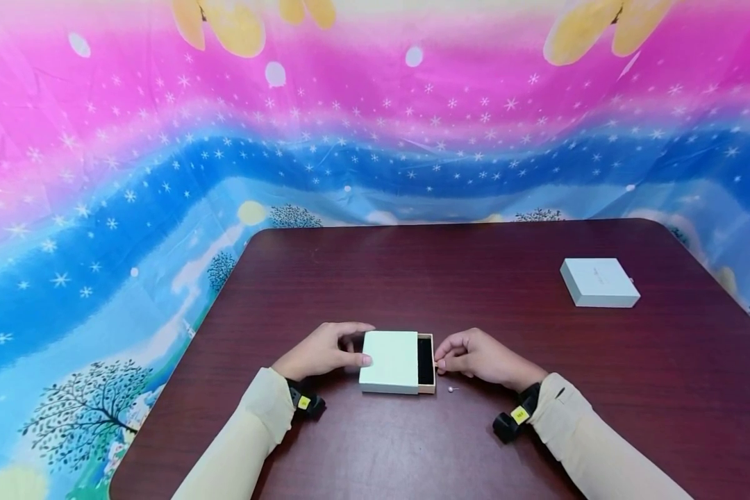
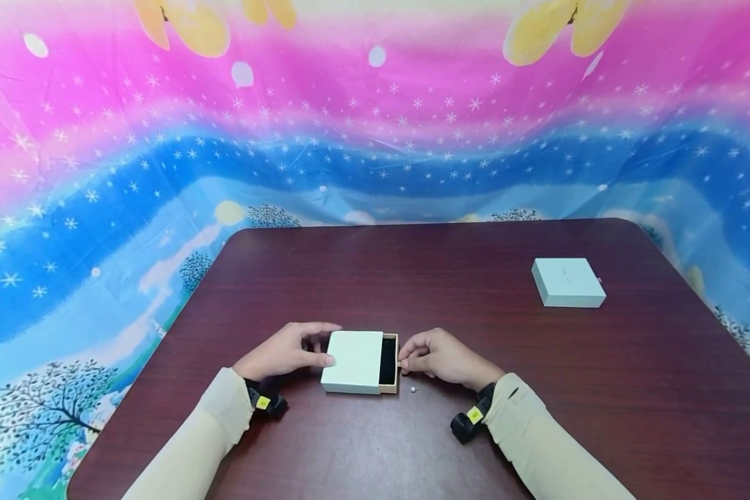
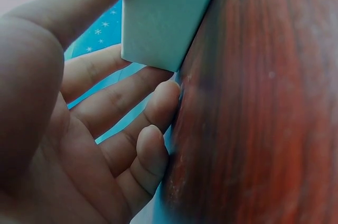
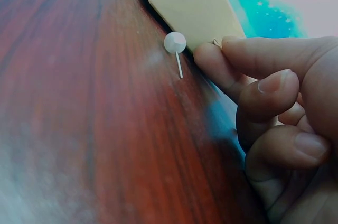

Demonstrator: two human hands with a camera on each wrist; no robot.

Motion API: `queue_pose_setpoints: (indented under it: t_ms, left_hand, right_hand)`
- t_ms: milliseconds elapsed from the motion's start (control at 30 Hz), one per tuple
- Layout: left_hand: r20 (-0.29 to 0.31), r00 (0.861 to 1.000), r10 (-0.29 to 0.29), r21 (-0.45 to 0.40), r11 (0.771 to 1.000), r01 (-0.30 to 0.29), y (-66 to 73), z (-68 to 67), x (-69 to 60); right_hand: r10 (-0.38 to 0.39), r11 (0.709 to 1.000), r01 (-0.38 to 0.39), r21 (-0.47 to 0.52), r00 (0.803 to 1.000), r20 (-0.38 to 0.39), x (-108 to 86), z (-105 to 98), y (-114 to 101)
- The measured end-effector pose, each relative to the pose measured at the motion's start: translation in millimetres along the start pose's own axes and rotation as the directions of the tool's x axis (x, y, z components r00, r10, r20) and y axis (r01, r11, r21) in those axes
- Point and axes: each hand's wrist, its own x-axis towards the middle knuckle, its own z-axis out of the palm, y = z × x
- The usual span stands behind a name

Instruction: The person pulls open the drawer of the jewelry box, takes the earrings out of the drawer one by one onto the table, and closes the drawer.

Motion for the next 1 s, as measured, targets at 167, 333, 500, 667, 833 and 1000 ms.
queue_pose_setpoints:
  t_ms: [167,333,500,667,833,1000]
  left_hand:
    - [-0.001,1.000,-0.002,0.022,1.000,0.002,2.3,-0.5,-0.1]
    - [0.001,1.000,0.001,0.024,1.000,-0.001,3.1,-0.4,-0.4]
    - [0.008,1.000,0.007,0.011,1.000,-0.007,4.0,-0.1,-0.5]
    - [0.009,1.000,0.014,0.004,1.000,-0.014,3.8,0.4,-0.4]
    - [0.005,1.000,0.015,0.010,1.000,-0.015,2.8,1.2,0.2]
    - [0.007,1.000,-0.001,0.003,1.000,0.001,5.0,1.2,-0.5]
  right_hand:
    - [-0.002,1.000,0.002,0.000,1.000,-0.001,-0.1,0.1,0.2]
    - [-0.004,1.000,0.004,-0.005,1.000,0.000,0.2,-0.4,0.7]
    - [-0.012,1.000,0.012,-0.003,1.000,0.002,-0.2,-0.7,1.1]
    - [-0.018,1.000,0.018,-0.006,1.000,-0.001,-0.7,-0.9,1.2]
    - [-0.006,1.000,0.006,-0.003,1.000,-0.003,-1.3,-0.7,1.0]
    - [0.006,1.000,-0.006,-0.003,1.000,-0.005,-1.1,0.2,-1.1]
